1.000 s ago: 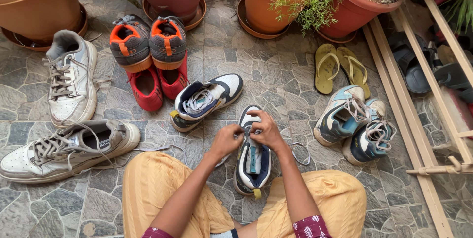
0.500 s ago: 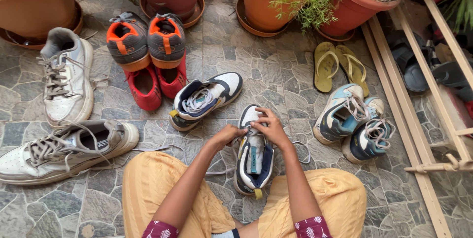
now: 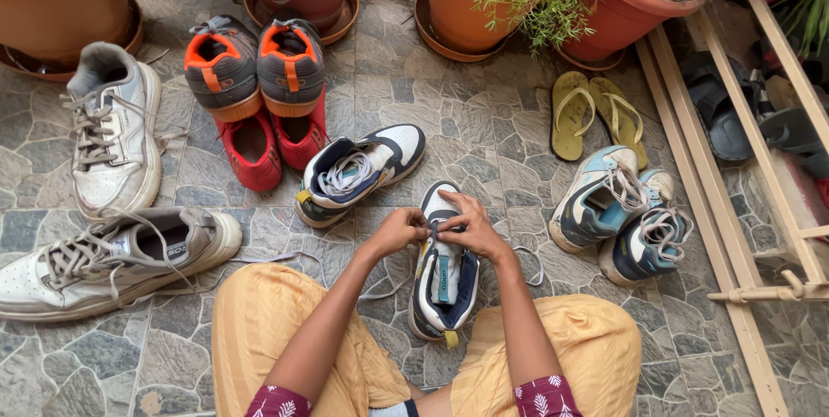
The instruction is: The person sits on a tiled floor and laces a white and blue sneaker. They thread the laces through the eyelets, pull them tight, and tie a knot.
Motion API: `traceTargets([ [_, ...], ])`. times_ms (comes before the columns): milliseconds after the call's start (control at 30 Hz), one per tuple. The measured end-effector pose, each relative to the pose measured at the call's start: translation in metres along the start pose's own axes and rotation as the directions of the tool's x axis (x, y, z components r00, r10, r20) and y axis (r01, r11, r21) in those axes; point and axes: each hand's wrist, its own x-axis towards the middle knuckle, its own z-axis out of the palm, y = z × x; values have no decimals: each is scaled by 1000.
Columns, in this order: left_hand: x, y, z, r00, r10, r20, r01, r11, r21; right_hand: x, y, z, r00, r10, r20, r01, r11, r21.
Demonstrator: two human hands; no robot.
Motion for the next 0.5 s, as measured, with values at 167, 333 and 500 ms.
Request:
traceTargets([
  [167,-11,21,1,994,25,-103,-8,986,167,-5,-23,0,972,-185,-142,165,975,-147],
  [333,-19,31,12,971,96,-217,-5,923,385,-5,-37,-1,911,-377,-168,304,887,-347],
  [500,-32,32,33,873,401,-277,-191,804,563,-7,-40,-10,946,-306,-106,263,916,-304],
])
